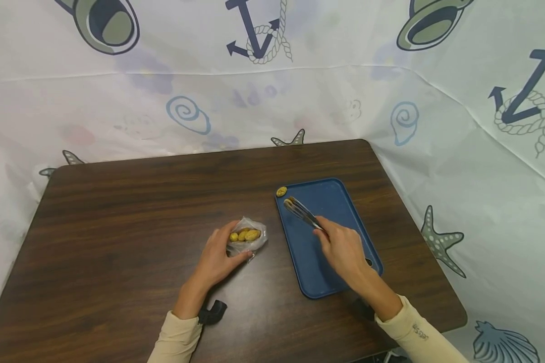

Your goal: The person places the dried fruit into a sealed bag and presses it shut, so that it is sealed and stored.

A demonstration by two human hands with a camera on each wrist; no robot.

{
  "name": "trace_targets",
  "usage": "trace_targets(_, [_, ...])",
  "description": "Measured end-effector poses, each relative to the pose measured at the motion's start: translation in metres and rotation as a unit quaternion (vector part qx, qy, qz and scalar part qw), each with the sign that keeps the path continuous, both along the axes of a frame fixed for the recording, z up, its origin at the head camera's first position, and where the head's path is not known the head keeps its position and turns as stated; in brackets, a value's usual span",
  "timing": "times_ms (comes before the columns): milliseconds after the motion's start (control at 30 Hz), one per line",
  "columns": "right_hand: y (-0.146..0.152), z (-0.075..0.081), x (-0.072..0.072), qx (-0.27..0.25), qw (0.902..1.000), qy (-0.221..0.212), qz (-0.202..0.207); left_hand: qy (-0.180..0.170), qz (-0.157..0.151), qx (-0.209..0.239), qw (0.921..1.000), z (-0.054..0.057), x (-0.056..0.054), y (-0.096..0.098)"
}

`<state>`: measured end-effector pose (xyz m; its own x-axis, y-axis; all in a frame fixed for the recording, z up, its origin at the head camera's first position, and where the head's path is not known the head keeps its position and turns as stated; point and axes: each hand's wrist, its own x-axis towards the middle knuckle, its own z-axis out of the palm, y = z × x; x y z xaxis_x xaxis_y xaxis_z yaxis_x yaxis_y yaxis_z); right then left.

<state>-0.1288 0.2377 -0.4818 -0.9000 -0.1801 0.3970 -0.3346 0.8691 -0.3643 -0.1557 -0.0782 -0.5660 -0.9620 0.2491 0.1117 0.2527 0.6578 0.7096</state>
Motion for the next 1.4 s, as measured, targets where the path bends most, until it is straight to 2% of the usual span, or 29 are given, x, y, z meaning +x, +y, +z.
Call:
trace_targets(267, [-0.007,0.001,0.002,-0.006,0.9999,-0.013,0.000,-0.003,0.003,-0.003,1.0000,0.000,0.000,-0.001])
trace_targets(533, [-0.014,0.001,0.001,-0.001,1.0000,-0.007,0.005,-0.003,0.001,-0.002,1.0000,-0.001,-0.001,-0.002])
trace_targets(767, [-0.024,0.000,0.003,-0.006,0.9996,-0.014,0.024,0.002,0.001,0.001,1.0000,-0.001,-0.003,-0.003])
trace_targets(1100, [-0.038,0.000,0.005,-0.009,0.9989,-0.010,0.045,-0.009,0.000,-0.005,0.9999,-0.001,-0.004,-0.004])
trace_targets(1400, [-0.050,0.002,0.002,-0.010,0.9977,0.007,0.066,-0.008,-0.004,-0.007,0.9999,0.001,-0.007,-0.005])
